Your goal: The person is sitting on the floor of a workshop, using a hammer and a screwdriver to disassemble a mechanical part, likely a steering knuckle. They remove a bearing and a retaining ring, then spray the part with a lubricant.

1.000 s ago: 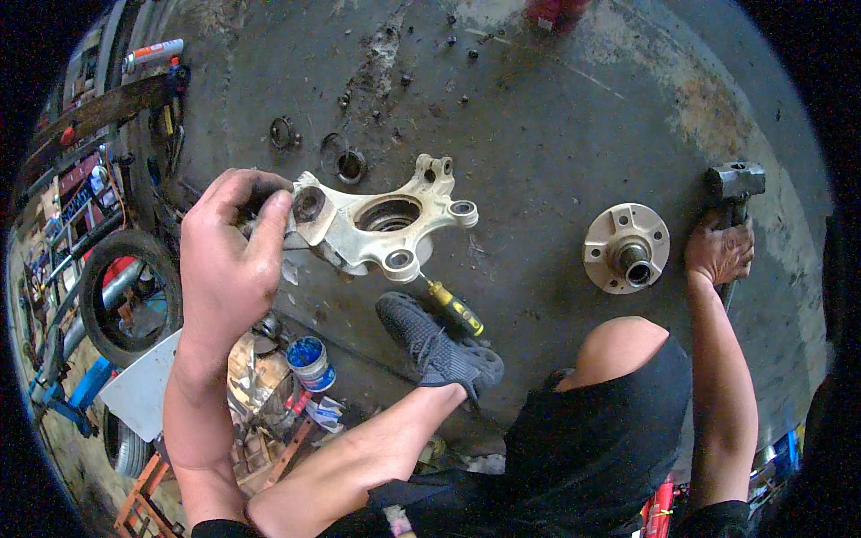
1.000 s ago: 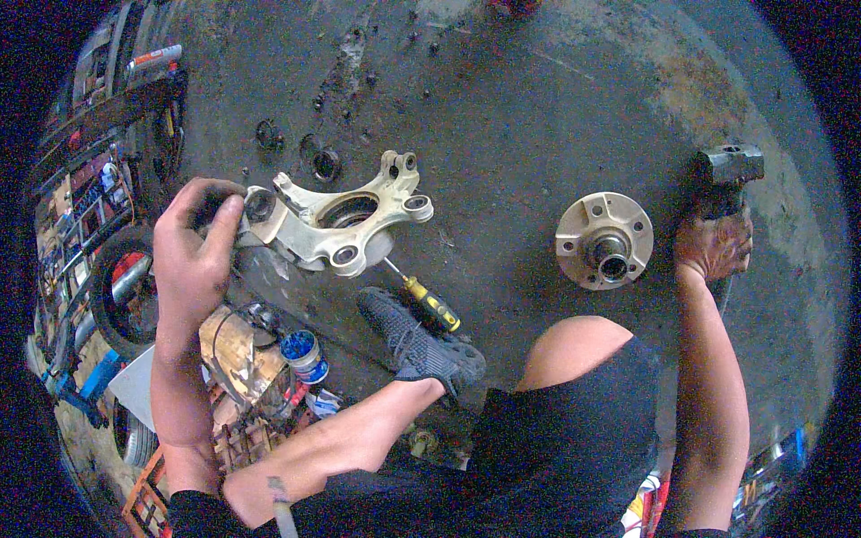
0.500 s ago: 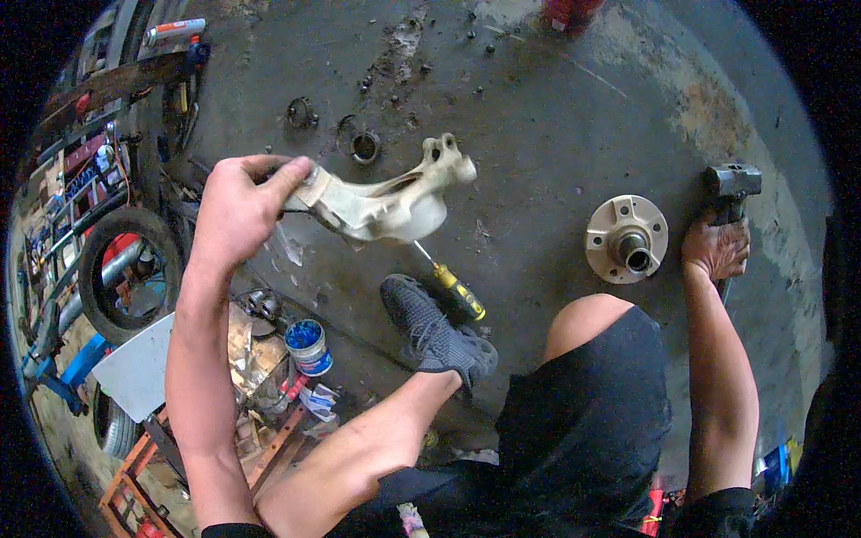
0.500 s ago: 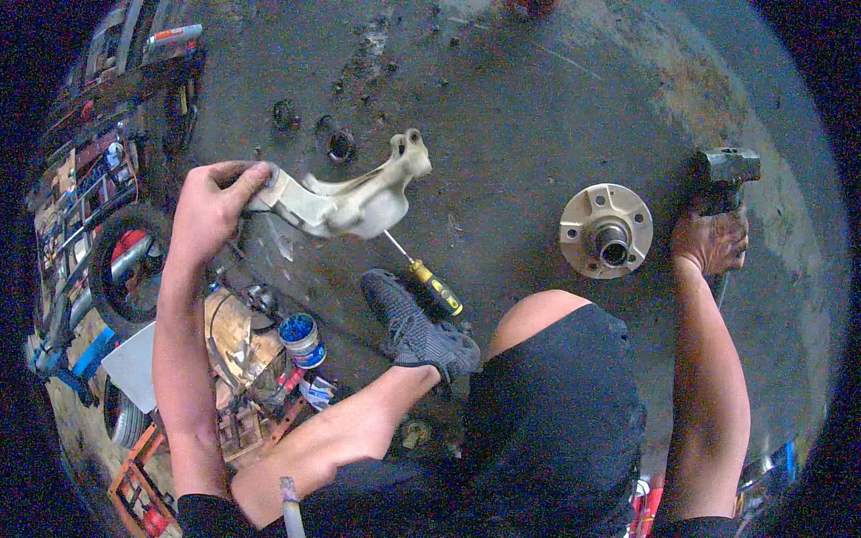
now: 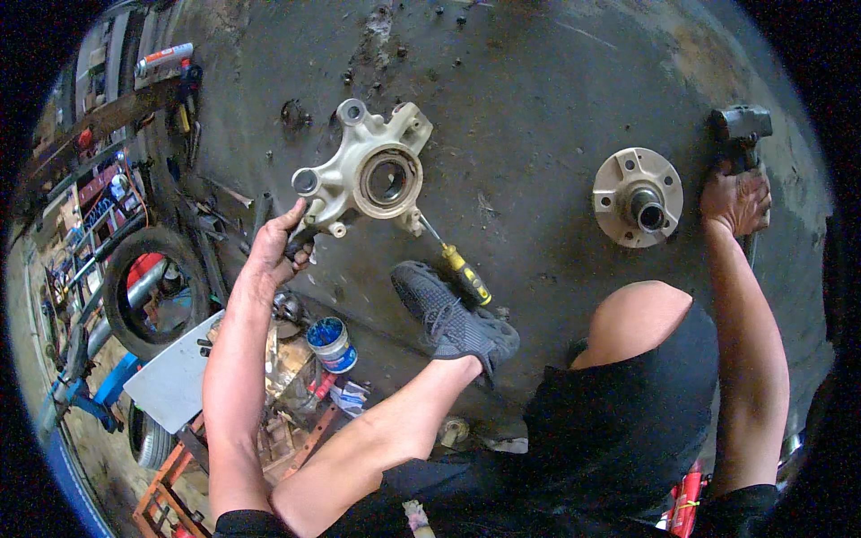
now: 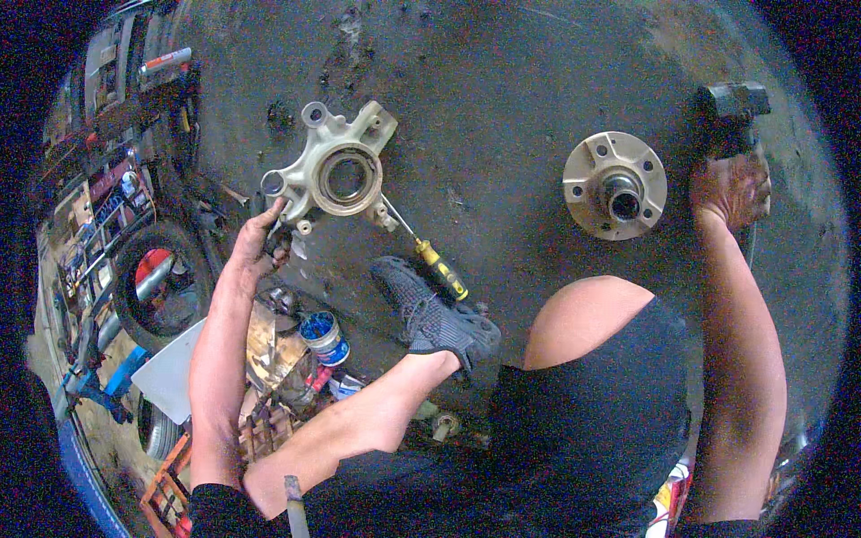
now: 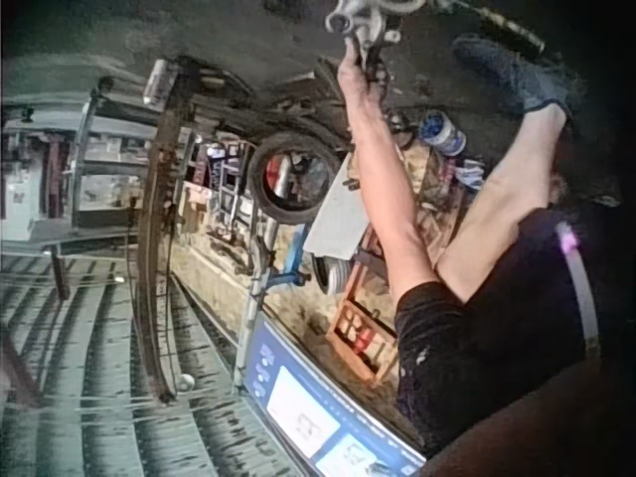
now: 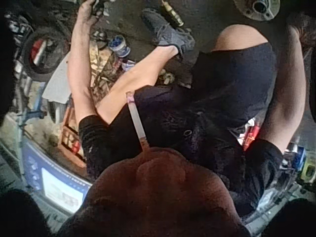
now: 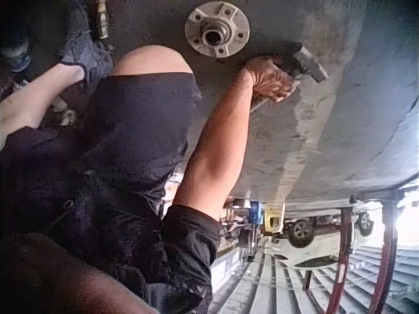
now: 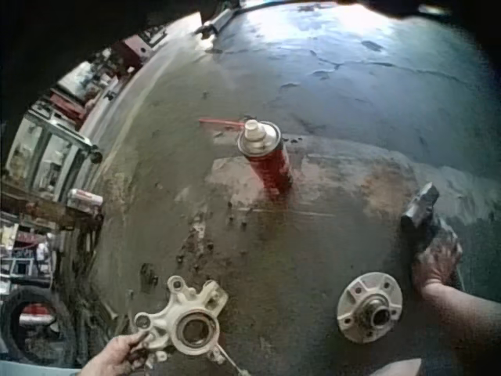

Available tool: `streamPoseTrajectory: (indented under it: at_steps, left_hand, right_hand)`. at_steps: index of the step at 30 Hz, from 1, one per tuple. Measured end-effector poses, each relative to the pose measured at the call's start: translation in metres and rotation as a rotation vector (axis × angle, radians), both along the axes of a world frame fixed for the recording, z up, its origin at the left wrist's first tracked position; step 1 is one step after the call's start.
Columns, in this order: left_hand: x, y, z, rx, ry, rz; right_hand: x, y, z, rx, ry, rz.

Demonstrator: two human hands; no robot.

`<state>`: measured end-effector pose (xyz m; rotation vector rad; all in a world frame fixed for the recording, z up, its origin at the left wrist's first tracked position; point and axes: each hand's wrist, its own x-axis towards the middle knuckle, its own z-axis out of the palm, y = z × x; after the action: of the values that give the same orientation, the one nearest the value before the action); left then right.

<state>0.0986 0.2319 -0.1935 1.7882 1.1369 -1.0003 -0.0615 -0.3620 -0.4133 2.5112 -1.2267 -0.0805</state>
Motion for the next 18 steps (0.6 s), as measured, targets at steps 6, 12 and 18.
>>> streamPoseTrajectory:
  at_steps: [6,12,18]
  left_hand:
    - [-0.023,0.013,-0.026,-0.002,-0.085,0.084]
    - [-0.050,0.004,-0.052,0.034,-0.124,0.004]
    - [-0.050,0.039,-0.077,0.304,-0.153,-0.685]
  right_hand:
    - [0.007,0.008,0.007,-0.029,-0.088,-0.007]
    - [0.011,0.007,0.015,0.055,0.019,-0.054]
    - [0.003,0.001,0.008,0.039,0.054,-0.066]
